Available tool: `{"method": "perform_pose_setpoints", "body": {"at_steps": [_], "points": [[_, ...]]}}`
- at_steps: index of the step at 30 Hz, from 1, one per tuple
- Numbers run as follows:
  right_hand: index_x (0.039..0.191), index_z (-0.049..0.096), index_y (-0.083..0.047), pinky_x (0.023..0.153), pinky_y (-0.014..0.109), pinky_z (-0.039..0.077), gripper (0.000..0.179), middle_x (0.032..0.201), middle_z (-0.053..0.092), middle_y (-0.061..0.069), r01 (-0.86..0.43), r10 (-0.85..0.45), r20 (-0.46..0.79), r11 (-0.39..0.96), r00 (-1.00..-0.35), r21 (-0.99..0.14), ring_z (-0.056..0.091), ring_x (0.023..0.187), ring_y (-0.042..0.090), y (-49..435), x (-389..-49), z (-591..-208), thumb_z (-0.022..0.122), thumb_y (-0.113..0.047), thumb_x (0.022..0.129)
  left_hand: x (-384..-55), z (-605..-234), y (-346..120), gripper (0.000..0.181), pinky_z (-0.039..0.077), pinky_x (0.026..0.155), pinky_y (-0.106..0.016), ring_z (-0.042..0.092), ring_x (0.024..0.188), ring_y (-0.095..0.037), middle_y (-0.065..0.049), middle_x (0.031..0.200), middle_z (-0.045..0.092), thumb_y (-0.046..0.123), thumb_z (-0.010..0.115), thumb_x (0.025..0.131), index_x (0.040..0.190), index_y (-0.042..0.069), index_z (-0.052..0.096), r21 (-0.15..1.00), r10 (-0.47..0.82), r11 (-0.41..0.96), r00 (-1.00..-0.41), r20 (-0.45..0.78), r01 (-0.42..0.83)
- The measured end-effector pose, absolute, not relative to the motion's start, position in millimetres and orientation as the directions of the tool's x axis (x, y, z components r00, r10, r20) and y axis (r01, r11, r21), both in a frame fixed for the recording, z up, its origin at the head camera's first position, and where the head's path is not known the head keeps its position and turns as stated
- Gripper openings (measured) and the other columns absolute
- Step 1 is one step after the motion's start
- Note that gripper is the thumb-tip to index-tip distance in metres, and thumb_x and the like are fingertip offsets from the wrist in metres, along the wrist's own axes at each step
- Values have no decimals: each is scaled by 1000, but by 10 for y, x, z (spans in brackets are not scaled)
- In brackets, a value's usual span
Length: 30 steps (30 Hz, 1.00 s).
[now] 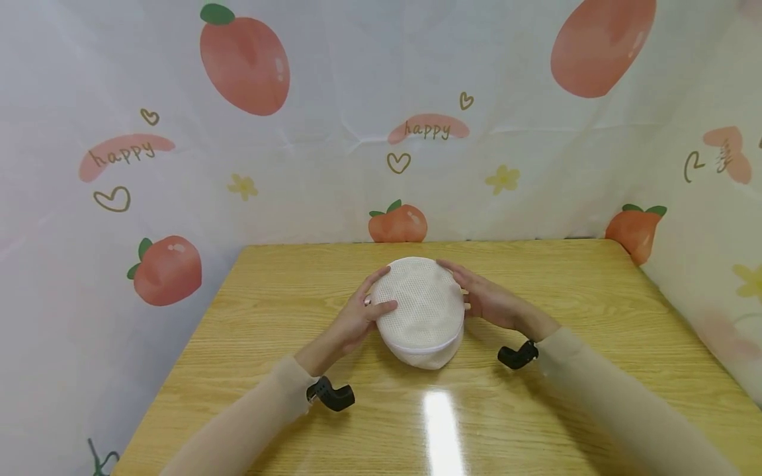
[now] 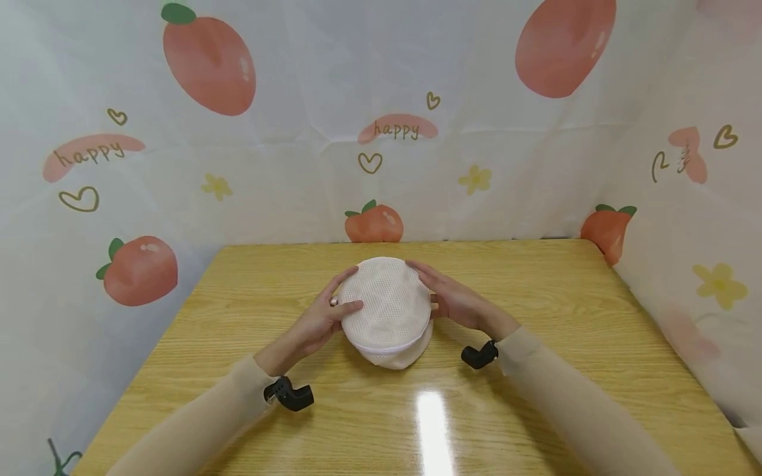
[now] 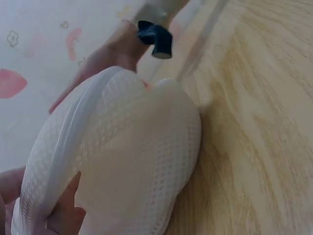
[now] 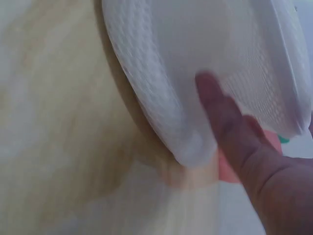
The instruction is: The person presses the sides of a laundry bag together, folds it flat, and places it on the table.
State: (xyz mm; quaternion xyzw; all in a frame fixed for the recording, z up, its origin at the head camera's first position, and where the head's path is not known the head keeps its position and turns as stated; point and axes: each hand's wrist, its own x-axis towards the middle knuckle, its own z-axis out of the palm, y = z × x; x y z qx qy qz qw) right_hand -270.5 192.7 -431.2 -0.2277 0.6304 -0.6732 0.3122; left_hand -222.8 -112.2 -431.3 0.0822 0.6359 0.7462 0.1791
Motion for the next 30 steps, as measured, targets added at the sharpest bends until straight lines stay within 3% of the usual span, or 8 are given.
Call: {"method": "perform_pose_setpoints", "body": {"at_steps": [3, 6, 13, 23, 30], "points": [[169, 15, -24, 110, 60, 44, 56, 172, 16, 10, 91, -691, -105, 57, -716, -994, 27, 153, 42, 1897, -2827, -4252, 32, -34, 116, -2208, -4305, -1112, 72, 57, 91, -40, 52, 131, -33, -17, 164, 27, 1, 64, 102, 163, 28, 36, 985, 337, -90, -935, -111, -149], [168, 22, -23, 113, 63, 38, 55, 171, 22, 6, 61, -690, -123, 113, -713, -992, 27, 154, 38, 1855, -2947, -4201, 36, -34, 116, -2187, -4282, -1104, 71, 58, 87, -41, 57, 125, -33, -15, 165, 24, 3, 65, 103, 162, 30, 36, 987, 333, -55, -935, -122, -148], [164, 36, -22, 110, 47, 46, 52, 167, 30, 7, 79, -722, -161, 147, -673, -986, 40, 147, 31, 1757, -3085, -4196, 43, -36, 114, -2180, -4252, -1093, 71, 59, 79, -38, 66, 106, -27, -20, 161, 31, 11, 64, 104, 164, 31, 31, 989, 365, -4, -921, -134, -145], [157, 48, -13, 96, 40, 56, 45, 162, 37, 13, 170, -709, -177, 82, -683, -982, 57, 128, 26, 1697, -3126, -4351, 48, -23, 113, -2217, -4244, -1011, 64, 57, 89, -43, 60, 121, -32, -15, 164, 29, 20, 60, 107, 163, 31, 32, 986, 332, 3, -930, -156, -164], [156, 50, -14, 98, 41, 55, 45, 164, 35, 13, 166, -704, -188, 101, -685, -981, 57, 128, 27, 1729, -3132, -4374, 49, -25, 113, -1985, -4256, -1016, 59, 50, 103, -47, 52, 132, -36, -19, 162, 26, 27, 62, 106, 161, 30, 38, 982, 177, 174, -979, -100, -69]]}}
